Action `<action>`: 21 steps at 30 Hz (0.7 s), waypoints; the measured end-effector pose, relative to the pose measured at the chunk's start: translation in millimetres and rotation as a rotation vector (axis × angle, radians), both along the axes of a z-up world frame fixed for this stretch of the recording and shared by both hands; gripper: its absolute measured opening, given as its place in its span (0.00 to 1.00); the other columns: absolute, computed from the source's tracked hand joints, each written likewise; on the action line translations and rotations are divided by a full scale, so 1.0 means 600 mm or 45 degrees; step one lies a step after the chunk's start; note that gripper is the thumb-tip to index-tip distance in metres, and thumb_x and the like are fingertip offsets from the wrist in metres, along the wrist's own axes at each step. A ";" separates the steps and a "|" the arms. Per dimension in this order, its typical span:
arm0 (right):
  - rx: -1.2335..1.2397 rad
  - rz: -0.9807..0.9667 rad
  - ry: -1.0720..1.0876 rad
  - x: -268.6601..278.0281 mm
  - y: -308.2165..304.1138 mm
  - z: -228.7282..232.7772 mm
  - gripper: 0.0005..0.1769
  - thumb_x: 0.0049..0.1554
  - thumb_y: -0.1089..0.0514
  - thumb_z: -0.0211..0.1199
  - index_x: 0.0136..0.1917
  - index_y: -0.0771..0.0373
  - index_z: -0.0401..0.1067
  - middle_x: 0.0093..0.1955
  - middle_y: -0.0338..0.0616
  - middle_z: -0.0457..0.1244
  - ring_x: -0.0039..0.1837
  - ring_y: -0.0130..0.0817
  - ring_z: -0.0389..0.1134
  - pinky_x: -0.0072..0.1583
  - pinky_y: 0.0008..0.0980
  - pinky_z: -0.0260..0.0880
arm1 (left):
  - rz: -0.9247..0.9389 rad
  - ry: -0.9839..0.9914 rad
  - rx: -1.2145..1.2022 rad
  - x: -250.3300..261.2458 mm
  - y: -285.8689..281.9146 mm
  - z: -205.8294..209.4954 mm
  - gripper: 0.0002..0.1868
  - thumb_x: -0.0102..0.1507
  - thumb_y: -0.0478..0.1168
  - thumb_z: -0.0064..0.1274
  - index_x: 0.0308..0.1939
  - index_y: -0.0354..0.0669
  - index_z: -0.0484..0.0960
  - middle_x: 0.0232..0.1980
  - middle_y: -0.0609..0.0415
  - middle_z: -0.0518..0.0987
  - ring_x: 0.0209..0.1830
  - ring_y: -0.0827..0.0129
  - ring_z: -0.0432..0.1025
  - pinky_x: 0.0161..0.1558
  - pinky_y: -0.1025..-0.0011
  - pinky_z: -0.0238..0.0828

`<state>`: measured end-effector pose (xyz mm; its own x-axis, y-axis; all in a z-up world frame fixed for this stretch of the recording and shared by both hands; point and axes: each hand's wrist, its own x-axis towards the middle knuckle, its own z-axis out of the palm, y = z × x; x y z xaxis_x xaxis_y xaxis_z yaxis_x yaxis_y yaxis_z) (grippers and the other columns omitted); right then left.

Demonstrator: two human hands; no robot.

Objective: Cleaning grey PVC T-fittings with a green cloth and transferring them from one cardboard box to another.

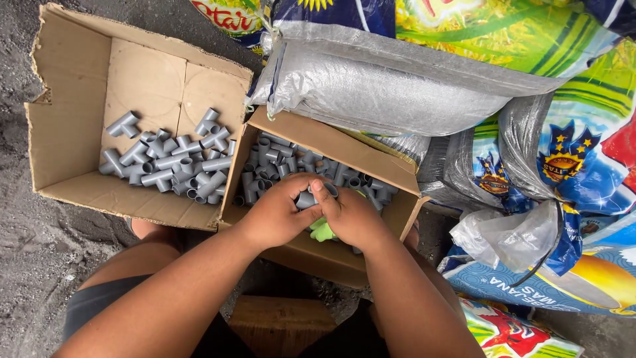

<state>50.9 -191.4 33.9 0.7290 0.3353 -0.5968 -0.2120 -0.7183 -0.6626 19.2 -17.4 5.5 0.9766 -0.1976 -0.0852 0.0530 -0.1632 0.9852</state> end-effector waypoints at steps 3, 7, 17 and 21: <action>0.040 -0.087 -0.014 0.007 0.009 0.021 0.38 0.65 0.30 0.38 0.57 0.57 0.79 0.45 0.55 0.73 0.55 0.53 0.74 0.60 0.52 0.72 | 0.120 -0.012 -0.017 -0.001 -0.013 -0.006 0.13 0.62 0.39 0.63 0.48 0.39 0.83 0.49 0.41 0.83 0.54 0.45 0.77 0.56 0.54 0.74; 0.171 -0.128 -0.117 -0.001 0.007 0.007 0.35 0.63 0.31 0.43 0.59 0.64 0.70 0.45 0.61 0.71 0.55 0.54 0.73 0.57 0.53 0.71 | 0.195 -0.050 0.065 -0.003 -0.015 -0.010 0.18 0.62 0.41 0.64 0.54 0.41 0.83 0.47 0.42 0.83 0.52 0.45 0.78 0.55 0.55 0.75; 0.232 0.070 -0.374 -0.042 0.013 0.010 0.32 0.64 0.37 0.46 0.67 0.65 0.59 0.51 0.67 0.69 0.59 0.67 0.70 0.59 0.62 0.68 | 0.131 0.030 0.015 -0.035 0.011 0.001 0.25 0.63 0.40 0.59 0.64 0.47 0.77 0.53 0.39 0.83 0.57 0.40 0.76 0.57 0.48 0.74; 0.257 0.117 -0.448 -0.062 0.017 0.001 0.31 0.63 0.41 0.48 0.72 0.62 0.57 0.57 0.69 0.67 0.63 0.68 0.67 0.63 0.62 0.66 | 0.164 0.090 0.012 -0.051 0.021 0.001 0.23 0.63 0.38 0.57 0.63 0.47 0.77 0.53 0.40 0.84 0.56 0.41 0.77 0.55 0.49 0.76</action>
<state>13.7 -181.3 34.5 0.8382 0.4934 -0.2322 0.1114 -0.5717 -0.8129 -11.2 -5.0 6.0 0.9853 -0.0700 -0.1558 0.1431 -0.1597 0.9767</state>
